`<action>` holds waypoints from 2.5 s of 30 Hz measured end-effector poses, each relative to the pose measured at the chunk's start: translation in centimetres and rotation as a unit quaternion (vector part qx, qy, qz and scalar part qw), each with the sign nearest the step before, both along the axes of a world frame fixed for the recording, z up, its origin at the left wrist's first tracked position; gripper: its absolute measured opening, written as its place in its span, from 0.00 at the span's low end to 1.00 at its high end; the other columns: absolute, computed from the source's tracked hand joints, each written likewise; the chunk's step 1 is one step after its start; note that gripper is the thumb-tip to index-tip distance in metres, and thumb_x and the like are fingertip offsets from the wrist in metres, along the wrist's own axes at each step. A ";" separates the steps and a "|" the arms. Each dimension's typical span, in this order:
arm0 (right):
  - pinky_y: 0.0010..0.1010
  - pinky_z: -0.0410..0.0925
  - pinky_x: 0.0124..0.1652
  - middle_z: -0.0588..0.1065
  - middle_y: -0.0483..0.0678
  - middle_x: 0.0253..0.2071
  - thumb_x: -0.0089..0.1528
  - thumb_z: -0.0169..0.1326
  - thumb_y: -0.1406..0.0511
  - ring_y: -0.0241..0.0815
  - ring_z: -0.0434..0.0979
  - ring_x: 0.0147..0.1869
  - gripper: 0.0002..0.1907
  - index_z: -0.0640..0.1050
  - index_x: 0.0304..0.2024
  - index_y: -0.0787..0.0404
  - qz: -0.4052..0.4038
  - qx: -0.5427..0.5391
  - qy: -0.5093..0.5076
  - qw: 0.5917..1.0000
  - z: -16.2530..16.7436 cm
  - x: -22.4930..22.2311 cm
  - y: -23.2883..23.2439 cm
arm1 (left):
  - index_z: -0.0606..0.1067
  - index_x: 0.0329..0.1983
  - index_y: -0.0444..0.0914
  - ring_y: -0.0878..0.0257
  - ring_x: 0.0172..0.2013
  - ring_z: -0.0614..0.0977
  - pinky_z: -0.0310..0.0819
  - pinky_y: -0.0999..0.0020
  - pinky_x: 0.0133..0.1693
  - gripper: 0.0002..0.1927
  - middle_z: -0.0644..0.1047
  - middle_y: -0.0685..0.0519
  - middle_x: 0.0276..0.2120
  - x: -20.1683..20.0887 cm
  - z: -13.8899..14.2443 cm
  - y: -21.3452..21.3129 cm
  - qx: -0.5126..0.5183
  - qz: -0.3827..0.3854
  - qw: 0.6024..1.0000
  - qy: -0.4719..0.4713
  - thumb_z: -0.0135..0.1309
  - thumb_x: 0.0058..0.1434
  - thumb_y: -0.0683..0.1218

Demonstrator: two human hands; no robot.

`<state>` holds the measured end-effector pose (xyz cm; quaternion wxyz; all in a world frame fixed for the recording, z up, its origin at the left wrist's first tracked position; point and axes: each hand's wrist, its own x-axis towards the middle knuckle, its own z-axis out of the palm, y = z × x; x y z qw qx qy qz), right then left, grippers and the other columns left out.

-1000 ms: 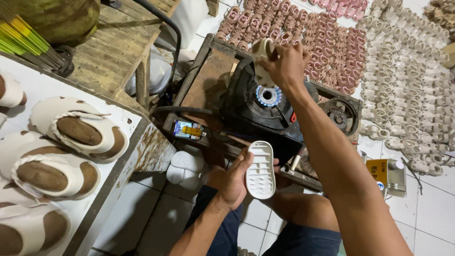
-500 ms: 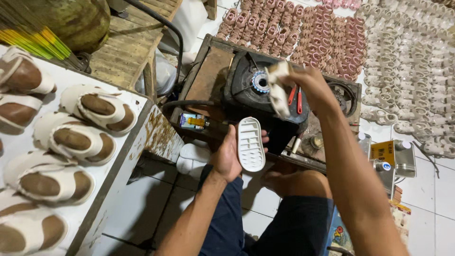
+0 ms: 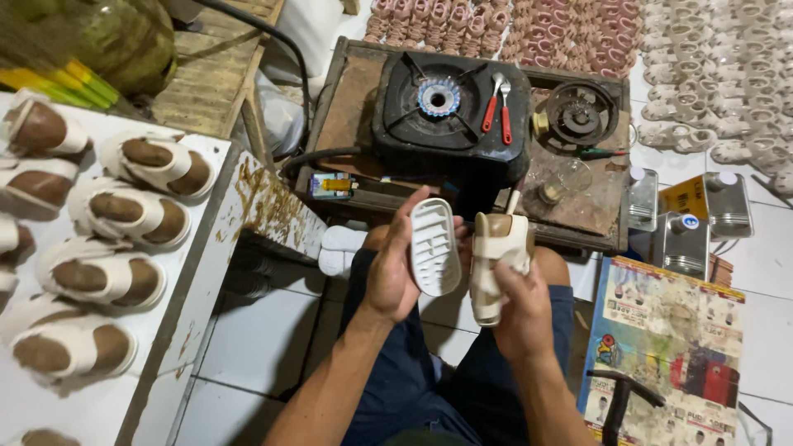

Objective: The person sits on the floor assembling a foam sandal on a shoe last. They press and shape the straps by hand, trim the sole edge with a curved blade, briefly heat the sandal near a gas burner, press the straps again, and place the finished sandal on a rack with other completed sandals.

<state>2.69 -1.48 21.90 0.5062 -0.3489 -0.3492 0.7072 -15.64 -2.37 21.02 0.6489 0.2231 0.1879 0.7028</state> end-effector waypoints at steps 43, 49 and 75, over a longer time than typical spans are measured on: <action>0.37 0.73 0.64 0.72 0.58 0.64 0.55 0.69 0.72 0.50 0.75 0.68 0.39 0.67 0.67 0.68 -0.108 0.353 -0.281 0.886 2.9 -4.0 -7.0 | 0.61 0.72 0.30 0.52 0.59 0.79 0.73 0.59 0.63 0.27 0.75 0.38 0.59 2.0 3.1 -6.1 0.025 0.097 0.969 0.225 0.32 0.79 0.54; 0.38 0.76 0.61 0.72 0.60 0.64 0.54 0.70 0.71 0.53 0.76 0.67 0.39 0.68 0.66 0.68 -0.104 0.365 -0.265 0.886 4.1 -3.8 -8.2 | 0.60 0.71 0.30 0.46 0.62 0.78 0.72 0.54 0.65 0.28 0.74 0.32 0.61 2.2 4.0 -7.3 0.052 0.093 0.974 0.201 0.31 0.79 0.55; 0.41 0.73 0.64 0.72 0.63 0.63 0.55 0.70 0.69 0.57 0.76 0.68 0.40 0.67 0.67 0.64 -0.104 0.435 -0.254 0.858 4.1 -4.2 -9.4 | 0.61 0.70 0.33 0.41 0.65 0.76 0.71 0.46 0.68 0.26 0.72 0.30 0.62 1.4 4.1 -9.7 0.097 0.100 0.965 0.223 0.30 0.81 0.55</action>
